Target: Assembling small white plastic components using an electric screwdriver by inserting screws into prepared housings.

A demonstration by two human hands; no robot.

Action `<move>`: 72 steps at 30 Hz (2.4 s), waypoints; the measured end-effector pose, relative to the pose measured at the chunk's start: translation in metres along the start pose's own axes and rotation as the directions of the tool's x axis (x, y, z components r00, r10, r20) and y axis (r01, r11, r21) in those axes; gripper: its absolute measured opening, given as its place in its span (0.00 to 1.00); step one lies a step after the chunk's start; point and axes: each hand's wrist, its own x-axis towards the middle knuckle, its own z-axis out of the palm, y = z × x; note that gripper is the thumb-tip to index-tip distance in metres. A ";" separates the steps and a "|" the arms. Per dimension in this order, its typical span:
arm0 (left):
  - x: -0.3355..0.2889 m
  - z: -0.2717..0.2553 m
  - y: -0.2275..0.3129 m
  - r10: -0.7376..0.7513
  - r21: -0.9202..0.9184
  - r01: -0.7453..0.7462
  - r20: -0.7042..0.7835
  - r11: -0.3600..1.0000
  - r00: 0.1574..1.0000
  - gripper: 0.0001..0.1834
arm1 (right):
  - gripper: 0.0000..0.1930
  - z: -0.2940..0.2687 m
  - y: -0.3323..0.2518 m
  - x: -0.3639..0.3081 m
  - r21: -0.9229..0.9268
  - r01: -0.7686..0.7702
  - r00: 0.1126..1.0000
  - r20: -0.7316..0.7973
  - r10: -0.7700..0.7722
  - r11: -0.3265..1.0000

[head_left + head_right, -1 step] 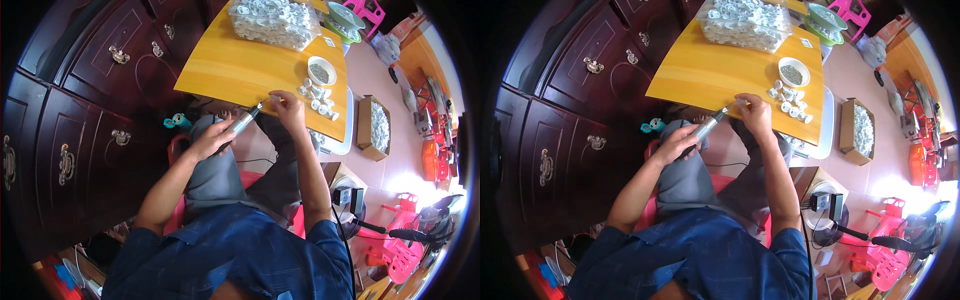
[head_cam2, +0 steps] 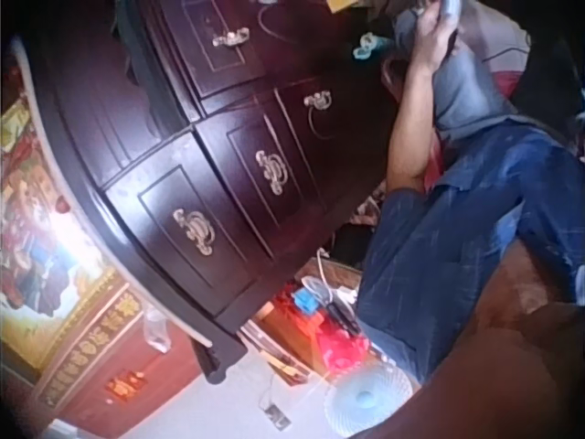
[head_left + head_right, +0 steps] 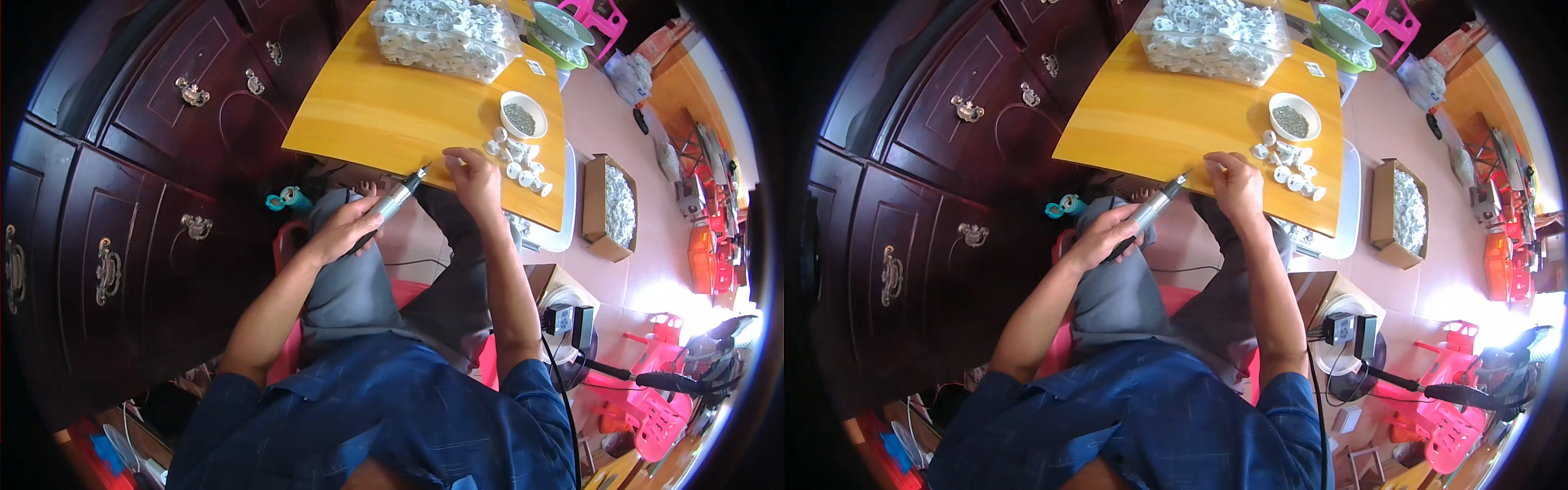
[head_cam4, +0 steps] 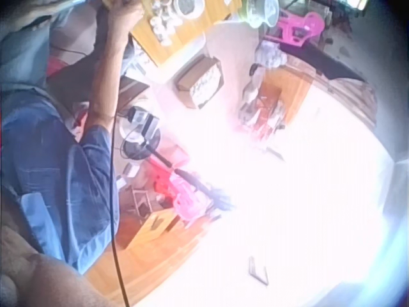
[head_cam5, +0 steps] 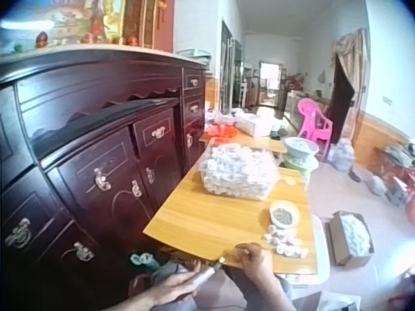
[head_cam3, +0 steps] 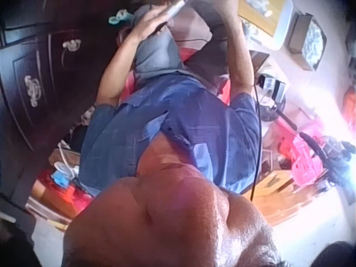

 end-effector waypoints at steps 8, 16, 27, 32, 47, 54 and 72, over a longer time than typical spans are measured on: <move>-0.003 -0.004 0.004 0.008 0.026 -0.009 0.024 1.000 1.000 0.29 | 0.09 -0.053 0.025 0.003 -0.526 -0.046 0.994 -0.109 -0.013 0.849; -0.004 -0.002 0.005 0.047 0.028 -0.047 0.028 0.998 0.999 0.28 | 0.07 -0.078 0.047 0.033 -0.450 -0.123 0.968 -0.252 0.006 0.885; -0.004 -0.004 0.004 0.017 -0.024 -0.017 0.012 1.000 1.000 0.27 | 0.08 -0.082 0.073 0.096 -0.507 -0.247 0.968 -0.094 0.232 0.826; -0.003 -0.003 0.009 0.004 -0.041 -0.003 0.035 0.999 0.999 0.28 | 0.11 -0.088 0.111 0.129 -0.517 -0.243 0.970 -0.113 0.216 0.821; -0.002 -0.001 0.007 -0.009 0.032 0.009 -0.008 0.999 1.000 0.30 | 0.22 -0.069 0.075 0.032 -0.624 0.303 0.951 0.249 -0.184 0.720; -0.003 0.002 0.009 -0.033 0.017 0.034 -0.049 0.999 0.998 0.29 | 0.19 -0.102 0.118 0.050 -0.589 0.246 0.968 0.181 -0.171 0.770; 0.006 0.002 0.005 -0.016 0.078 0.017 -0.011 0.997 1.000 0.29 | 0.20 -0.161 0.185 0.040 -0.428 -0.335 0.923 -0.326 0.202 0.840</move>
